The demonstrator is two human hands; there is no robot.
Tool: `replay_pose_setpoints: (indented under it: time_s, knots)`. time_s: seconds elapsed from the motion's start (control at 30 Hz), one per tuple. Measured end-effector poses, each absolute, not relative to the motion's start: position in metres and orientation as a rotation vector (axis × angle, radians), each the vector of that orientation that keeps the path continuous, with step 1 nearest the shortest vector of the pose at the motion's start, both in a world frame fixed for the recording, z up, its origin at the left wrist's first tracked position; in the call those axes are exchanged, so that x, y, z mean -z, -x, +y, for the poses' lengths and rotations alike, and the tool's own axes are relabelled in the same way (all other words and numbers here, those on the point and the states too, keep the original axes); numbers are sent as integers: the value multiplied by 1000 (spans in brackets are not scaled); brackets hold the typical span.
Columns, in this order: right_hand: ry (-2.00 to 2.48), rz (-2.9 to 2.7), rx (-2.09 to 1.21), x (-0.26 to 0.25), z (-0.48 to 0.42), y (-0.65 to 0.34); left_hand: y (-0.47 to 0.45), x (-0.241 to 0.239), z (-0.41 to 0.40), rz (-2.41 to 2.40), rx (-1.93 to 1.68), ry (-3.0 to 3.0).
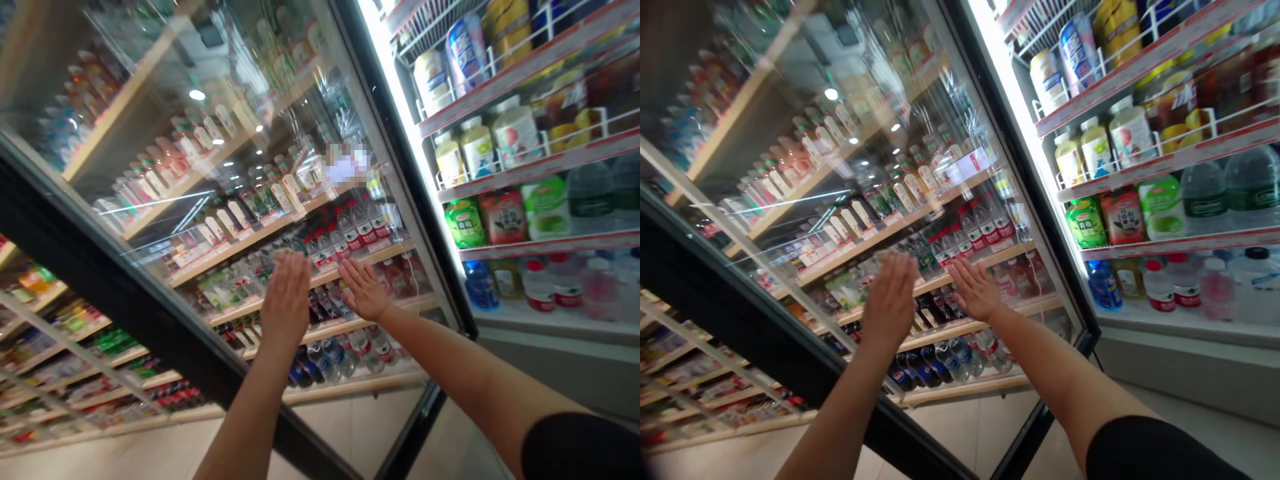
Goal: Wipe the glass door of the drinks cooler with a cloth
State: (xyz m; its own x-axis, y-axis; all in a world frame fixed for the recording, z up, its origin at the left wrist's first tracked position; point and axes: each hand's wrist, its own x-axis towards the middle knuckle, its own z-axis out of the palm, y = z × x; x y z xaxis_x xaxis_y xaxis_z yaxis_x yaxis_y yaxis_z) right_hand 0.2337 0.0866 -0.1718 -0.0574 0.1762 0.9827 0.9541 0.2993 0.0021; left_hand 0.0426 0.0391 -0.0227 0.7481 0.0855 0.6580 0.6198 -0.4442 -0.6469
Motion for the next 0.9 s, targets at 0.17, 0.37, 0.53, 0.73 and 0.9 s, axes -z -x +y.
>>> replay_pose_setpoints:
  time_s: [0.17,0.37,0.53,0.73,0.9]
  knots:
    - [1109,-1490,882,171,86,-233,-49,-56,38,-815,1061,1700]
    - [1104,-1499,877,170,86,-233,-94,0,58,-428,556,2028]
    - [1107,-1508,865,170,85,-235,-83,-48,53,-676,872,1871]
    - [1099,-1527,828,171,84,-237,-79,-11,45,-674,869,1964]
    - [1125,-1563,772,172,83,-238,-41,30,28,-709,787,1968]
